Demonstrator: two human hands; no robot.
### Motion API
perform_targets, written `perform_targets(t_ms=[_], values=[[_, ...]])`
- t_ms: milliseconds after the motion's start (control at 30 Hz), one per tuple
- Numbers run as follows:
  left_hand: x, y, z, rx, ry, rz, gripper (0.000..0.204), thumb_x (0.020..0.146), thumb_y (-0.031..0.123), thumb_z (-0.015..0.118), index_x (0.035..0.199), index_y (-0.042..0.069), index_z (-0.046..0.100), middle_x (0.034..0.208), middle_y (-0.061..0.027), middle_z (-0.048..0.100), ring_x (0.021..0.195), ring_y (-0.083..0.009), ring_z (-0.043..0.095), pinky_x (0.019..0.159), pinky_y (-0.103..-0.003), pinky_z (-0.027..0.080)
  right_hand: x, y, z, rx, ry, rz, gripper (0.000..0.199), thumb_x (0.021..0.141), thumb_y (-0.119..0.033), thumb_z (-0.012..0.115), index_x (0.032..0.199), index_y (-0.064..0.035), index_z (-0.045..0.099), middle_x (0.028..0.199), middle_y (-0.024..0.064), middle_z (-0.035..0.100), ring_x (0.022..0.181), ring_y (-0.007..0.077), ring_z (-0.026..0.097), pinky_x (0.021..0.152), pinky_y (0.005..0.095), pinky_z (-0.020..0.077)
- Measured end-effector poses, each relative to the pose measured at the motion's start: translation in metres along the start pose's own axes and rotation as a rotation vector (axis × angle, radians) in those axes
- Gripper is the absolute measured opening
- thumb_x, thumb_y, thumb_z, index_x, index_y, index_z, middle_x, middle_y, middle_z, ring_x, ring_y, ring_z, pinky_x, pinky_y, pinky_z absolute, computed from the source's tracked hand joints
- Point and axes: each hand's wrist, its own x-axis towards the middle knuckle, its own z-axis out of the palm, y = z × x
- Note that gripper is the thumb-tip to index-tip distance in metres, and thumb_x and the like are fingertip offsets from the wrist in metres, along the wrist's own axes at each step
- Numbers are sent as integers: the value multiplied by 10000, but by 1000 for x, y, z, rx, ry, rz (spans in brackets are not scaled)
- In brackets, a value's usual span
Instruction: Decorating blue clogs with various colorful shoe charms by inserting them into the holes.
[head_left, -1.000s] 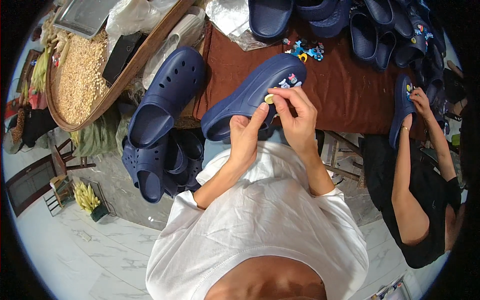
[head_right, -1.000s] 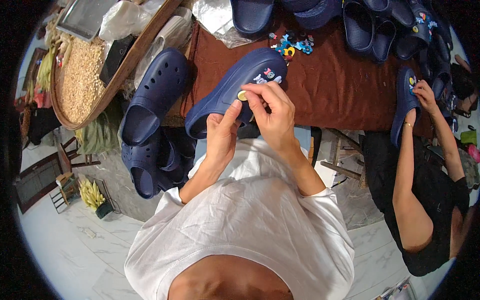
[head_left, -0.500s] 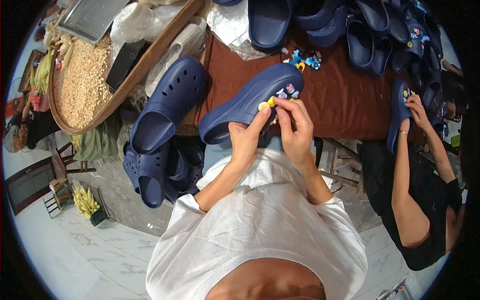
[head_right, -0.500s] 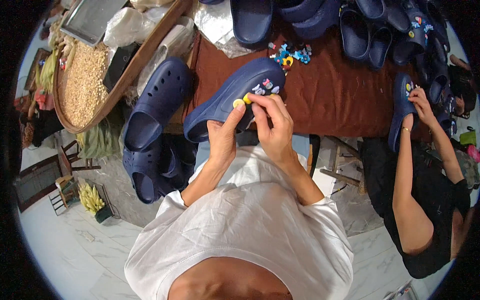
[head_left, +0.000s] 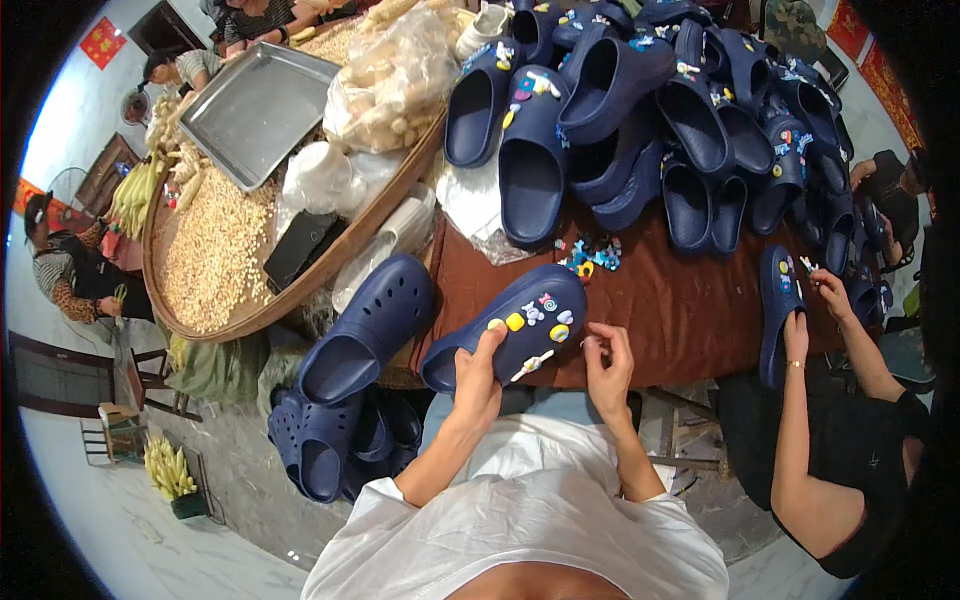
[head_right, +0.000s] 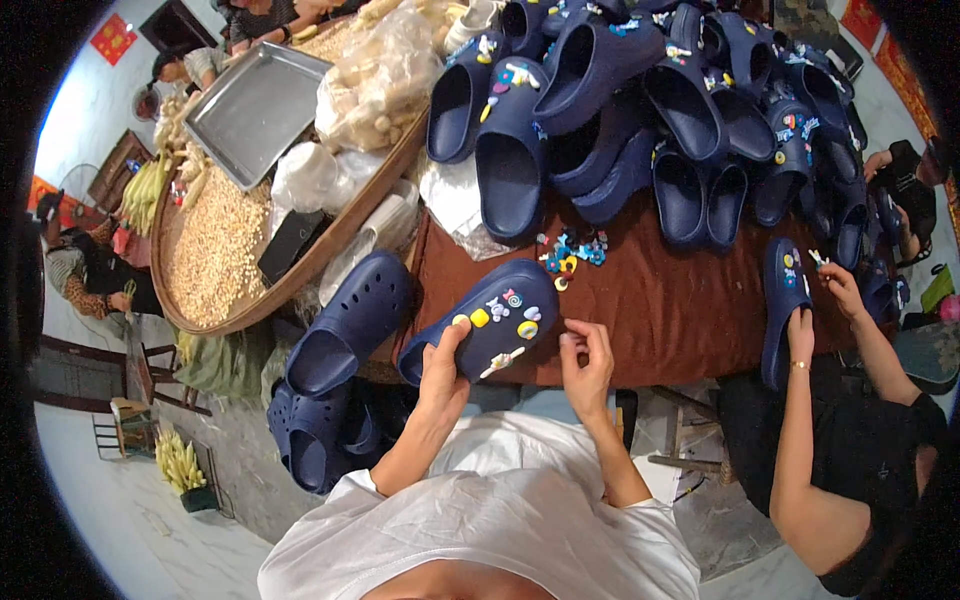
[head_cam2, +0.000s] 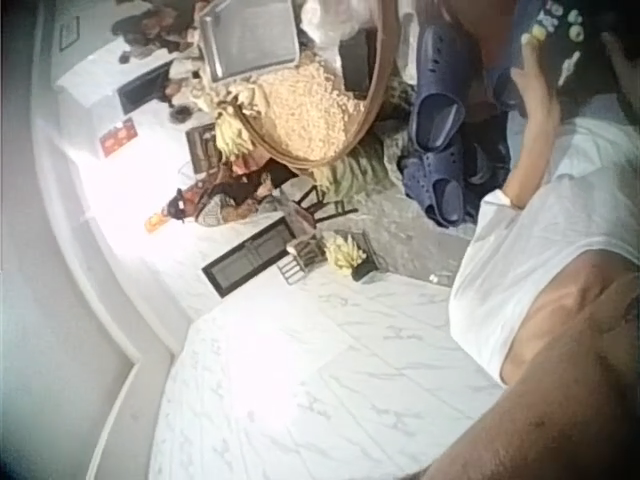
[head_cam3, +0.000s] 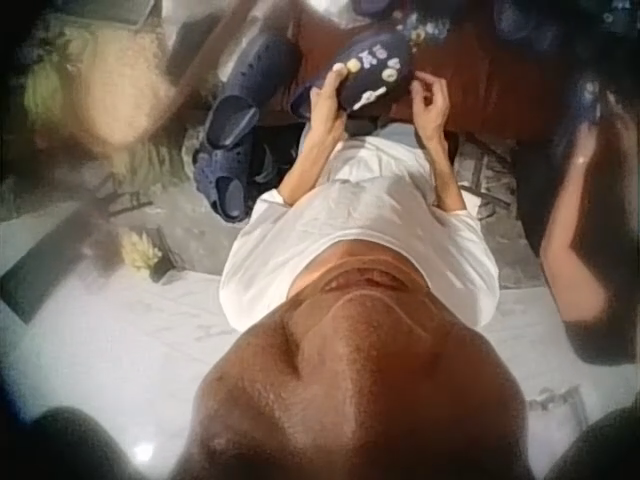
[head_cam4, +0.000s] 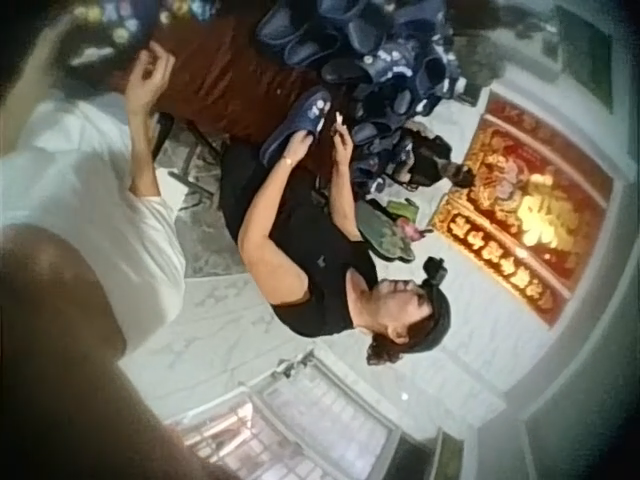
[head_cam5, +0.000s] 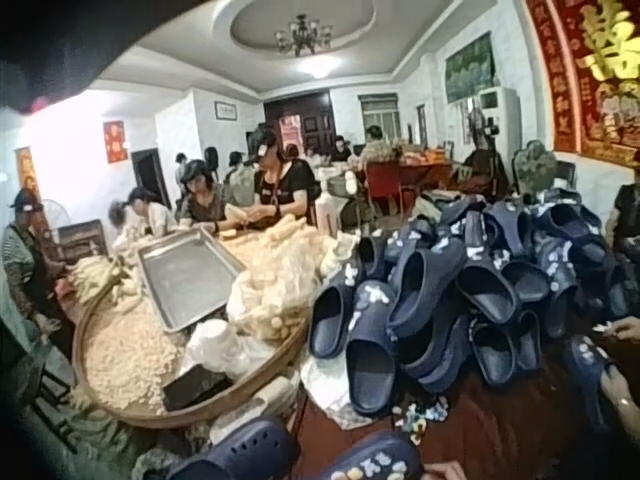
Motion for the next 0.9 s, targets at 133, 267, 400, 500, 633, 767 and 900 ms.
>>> perform_targets(t_ms=[133,267,400,500,633,767,900], values=[[10,18,15,-205,-84,-159,373,908,242,680,1170,-3,577,1146,-122,654,1018,-225,655,925,-369,530,-8,-11,19,274,-160,74,628,787,-82,774,1324,9,462,1157,126,525,1019,204,578,814,327,529],[21,33,30,-400,-224,-272,379,932,280,654,1198,29,555,1188,-143,640,1089,-272,633,1003,-449,499,-14,-32,46,328,-420,28,895,691,-183,877,1386,21,351,1289,174,507,1107,288,610,877,389,539],[22,34,45,-489,-262,-249,425,944,290,633,1249,14,526,1249,-167,608,1166,-304,589,1067,-482,438,0,-31,60,229,-348,65,827,739,-171,830,1384,33,354,1200,200,608,1031,271,656,849,382,546],[18,33,44,-424,-371,-99,484,956,289,612,1312,-9,478,1242,-175,601,1167,-296,584,1068,-476,428,18,-27,56,281,-366,114,751,791,-89,780,1391,26,343,1274,149,547,1146,224,585,926,348,517],[7,25,13,357,-348,450,353,972,185,591,1239,-41,540,1161,-137,608,1053,-208,619,939,-341,498,38,-29,46,447,-326,95,641,837,-44,700,1381,26,369,1261,125,538,1157,189,546,973,338,475],[24,1,-21,689,-112,798,394,951,183,614,1285,1,512,1160,-118,609,1037,-192,623,900,-341,519,50,-43,40,437,-299,-5,574,863,-99,701,1341,47,417,1233,165,582,1111,230,584,980,361,461],[23,-1,-30,360,-322,80,424,985,237,526,1348,39,433,1150,-120,618,922,-225,673,771,-369,569,59,-52,46,560,-355,69,586,871,-114,701,1353,41,407,1269,155,551,1172,202,533,1012,352,431]])
